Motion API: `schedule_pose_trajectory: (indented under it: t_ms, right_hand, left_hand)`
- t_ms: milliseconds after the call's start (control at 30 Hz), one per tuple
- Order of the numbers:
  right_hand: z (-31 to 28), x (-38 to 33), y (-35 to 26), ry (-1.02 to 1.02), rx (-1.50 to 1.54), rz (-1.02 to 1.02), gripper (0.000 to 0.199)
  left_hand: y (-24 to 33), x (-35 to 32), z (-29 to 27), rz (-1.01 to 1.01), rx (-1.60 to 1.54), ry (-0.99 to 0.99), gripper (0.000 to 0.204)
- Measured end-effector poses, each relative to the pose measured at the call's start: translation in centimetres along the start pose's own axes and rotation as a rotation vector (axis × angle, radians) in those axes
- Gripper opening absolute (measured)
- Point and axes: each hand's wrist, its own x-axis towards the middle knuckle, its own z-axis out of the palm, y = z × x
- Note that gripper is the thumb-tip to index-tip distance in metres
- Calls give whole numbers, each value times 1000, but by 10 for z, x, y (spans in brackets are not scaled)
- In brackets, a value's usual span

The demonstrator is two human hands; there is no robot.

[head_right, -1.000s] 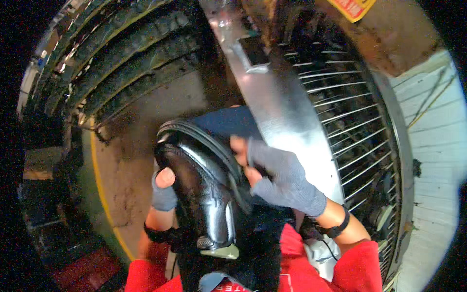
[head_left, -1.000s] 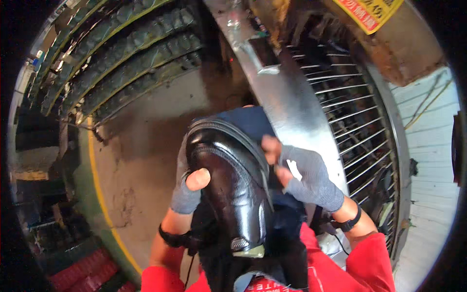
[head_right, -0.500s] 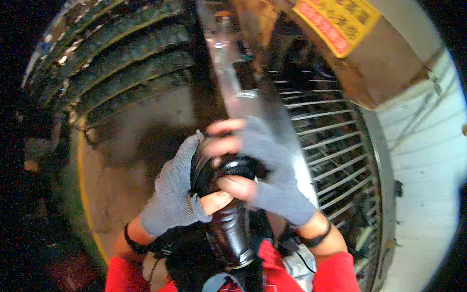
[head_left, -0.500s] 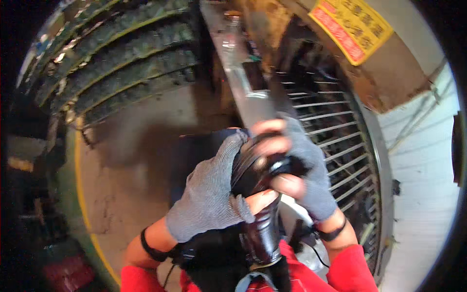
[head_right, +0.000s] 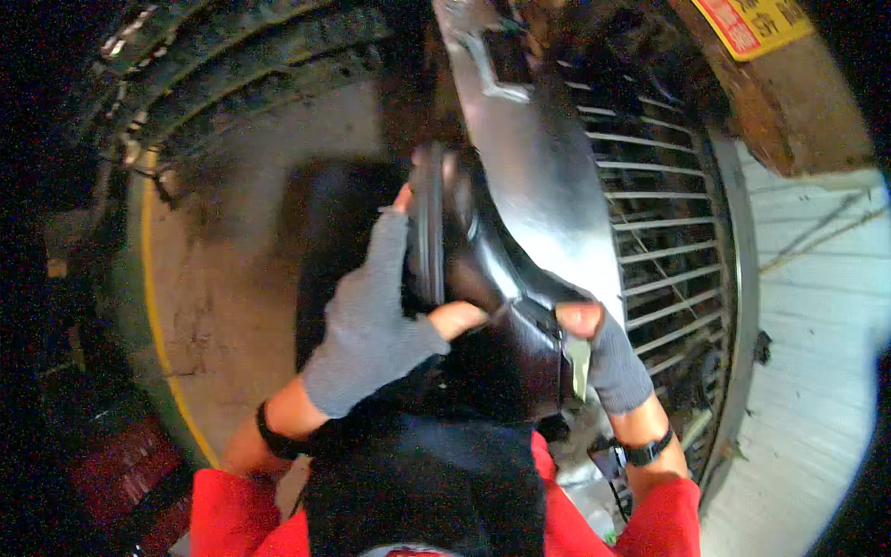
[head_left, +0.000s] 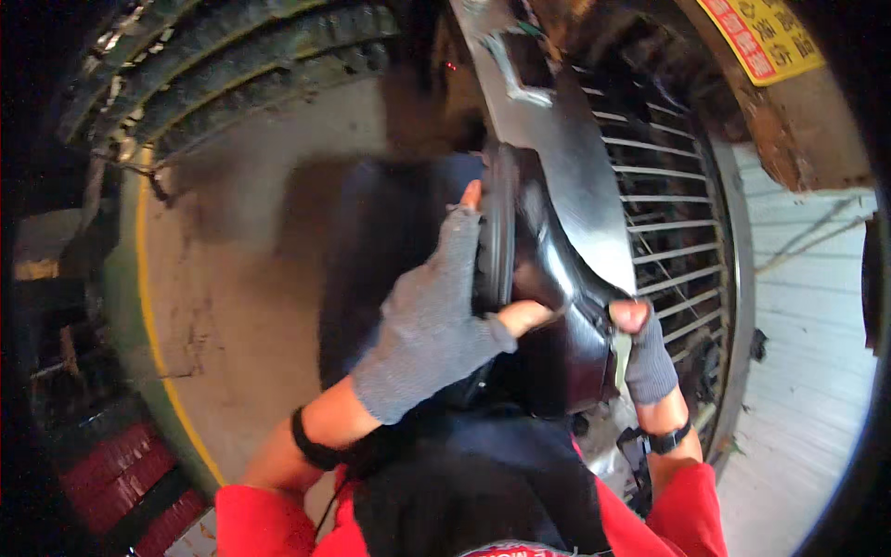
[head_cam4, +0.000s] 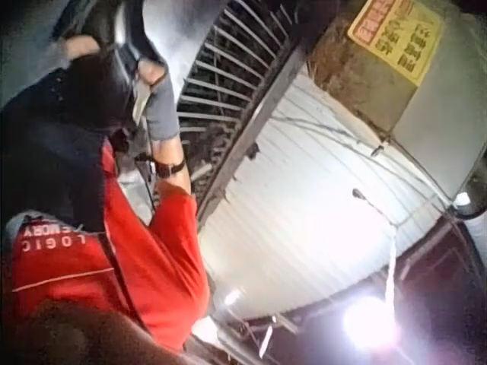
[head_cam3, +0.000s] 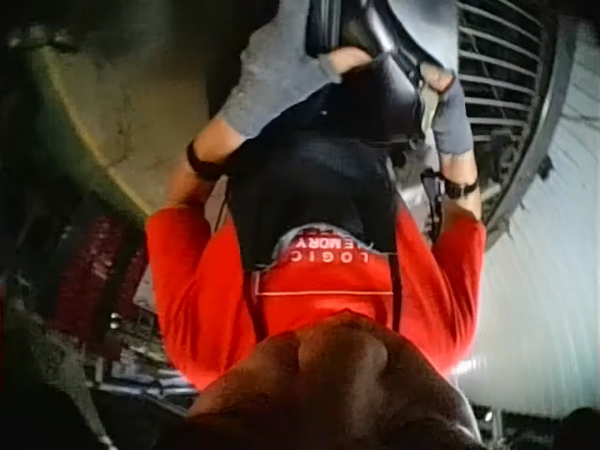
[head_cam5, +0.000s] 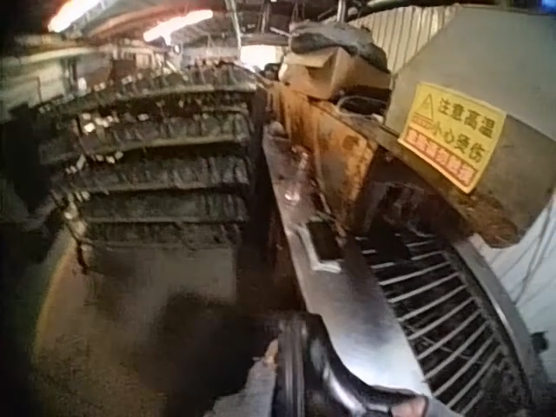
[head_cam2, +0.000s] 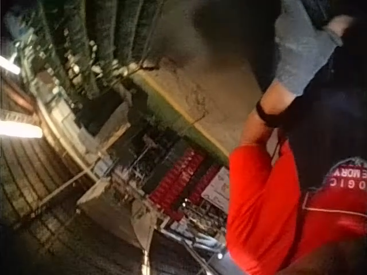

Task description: Inspecting shoe uppers and soles and placing them on a conveyor oven.

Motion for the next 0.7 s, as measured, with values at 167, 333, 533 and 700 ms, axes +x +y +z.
schedule_pose_trajectory:
  t_ms: [167, 333, 533, 700]
  right_hand:
    - [-1, 4, 5, 137, 187, 70, 49]
    - [51, 5, 4, -9, -490, -533, 121]
    - [74, 38, 15, 113, -218, -391, 87]
    - [59, 103, 4, -142, -387, -582, 67]
  left_hand:
    - [4, -25, 8, -83, -28, -21, 92]
    - [24, 11, -19, 241, -267, 132, 92]
    - [4, 32, -71, 335, -63, -139, 87]
    - [-61, 7, -61, 930, 538, -282, 47]
